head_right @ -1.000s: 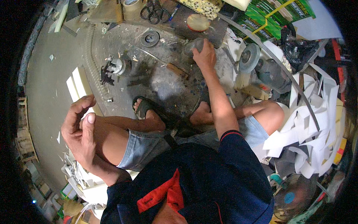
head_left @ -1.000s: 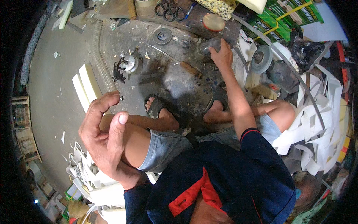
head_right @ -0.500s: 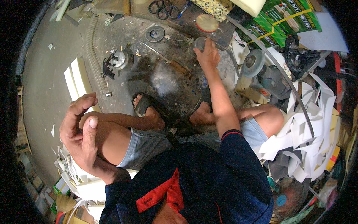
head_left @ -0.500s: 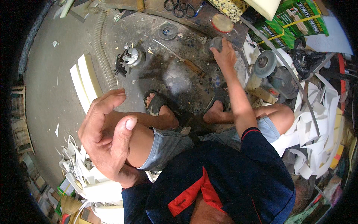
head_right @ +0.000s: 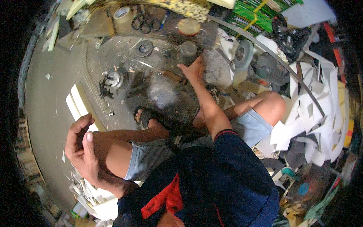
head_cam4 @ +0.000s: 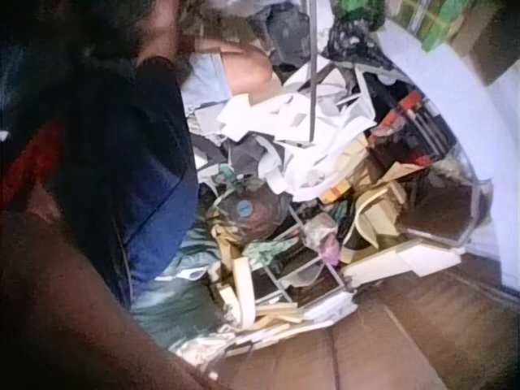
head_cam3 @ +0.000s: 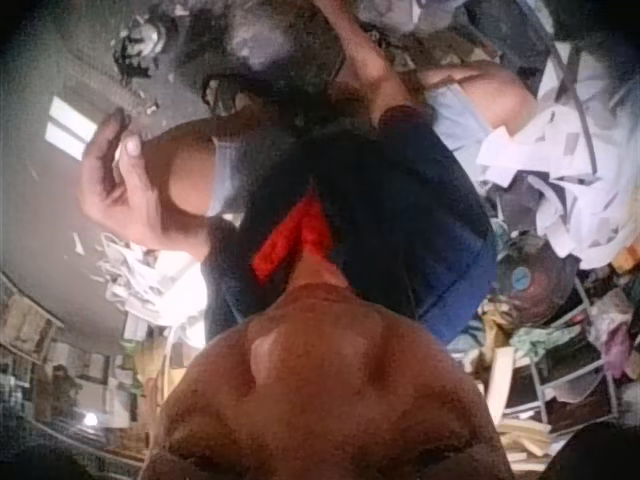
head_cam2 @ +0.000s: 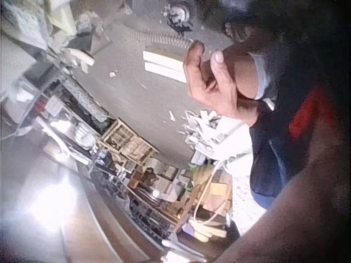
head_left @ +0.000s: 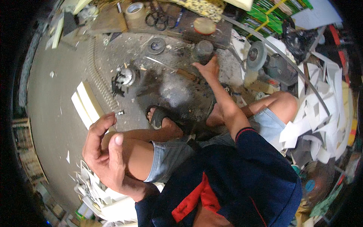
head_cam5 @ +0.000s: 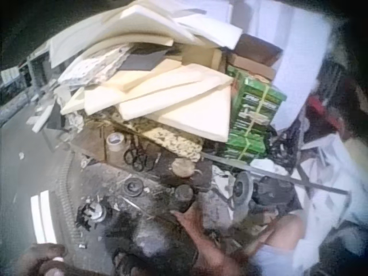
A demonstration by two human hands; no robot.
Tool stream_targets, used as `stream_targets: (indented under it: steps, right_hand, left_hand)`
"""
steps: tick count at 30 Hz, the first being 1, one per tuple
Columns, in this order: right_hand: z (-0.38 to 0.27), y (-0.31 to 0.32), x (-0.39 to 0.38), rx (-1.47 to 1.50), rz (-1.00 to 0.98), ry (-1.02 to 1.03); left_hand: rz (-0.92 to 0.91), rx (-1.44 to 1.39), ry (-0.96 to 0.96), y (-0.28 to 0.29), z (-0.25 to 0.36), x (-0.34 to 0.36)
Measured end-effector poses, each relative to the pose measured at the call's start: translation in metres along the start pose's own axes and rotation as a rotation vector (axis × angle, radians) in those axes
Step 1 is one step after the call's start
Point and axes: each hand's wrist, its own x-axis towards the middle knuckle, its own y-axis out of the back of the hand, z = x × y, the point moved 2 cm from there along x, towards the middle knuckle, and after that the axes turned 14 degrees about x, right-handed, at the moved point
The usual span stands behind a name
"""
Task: The person sits on the floor and uses a wrench to tighten a bolt on a small mechanical part. They briefly handle a roll of tape and then continue tightening the bolt with the wrench before placing the part down.
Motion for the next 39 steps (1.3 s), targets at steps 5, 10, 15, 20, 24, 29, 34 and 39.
stream_targets:
  steps: [5,10,15,20,24,29,34,39]
  right_hand:
    - [0.01,-0.025,0.003,0.096,-0.095,-0.19]
    - [0.015,-0.031,0.009,0.139,-0.041,-0.239]
    - [0.024,-0.036,0.016,0.101,0.002,-0.187]
    - [0.038,-0.036,0.016,0.165,0.042,-0.157]
    - [0.046,-0.028,0.015,0.2,0.089,-0.106]
    - [0.054,-0.024,0.021,0.229,0.124,-0.109]
    - [0.076,-0.026,0.027,0.18,0.117,-0.15]
    - [0.088,-0.023,0.001,0.617,-0.128,-0.277]
  left_hand:
    - [-0.065,0.012,-0.002,-0.004,0.004,0.002]
    - [-0.089,0.045,0.001,-0.006,0.007,0.004]
    - [-0.126,0.031,-0.01,-0.01,0.008,0.007]
    - [-0.134,0.066,0.007,-0.012,0.011,0.007]
    - [-0.129,0.069,0.019,-0.014,0.011,0.007]
    - [-0.122,0.055,0.014,-0.016,0.014,0.008]
    - [-0.06,0.07,0.068,-0.018,0.023,0.008]
    - [0.143,0.214,0.001,-0.005,0.013,0.003]
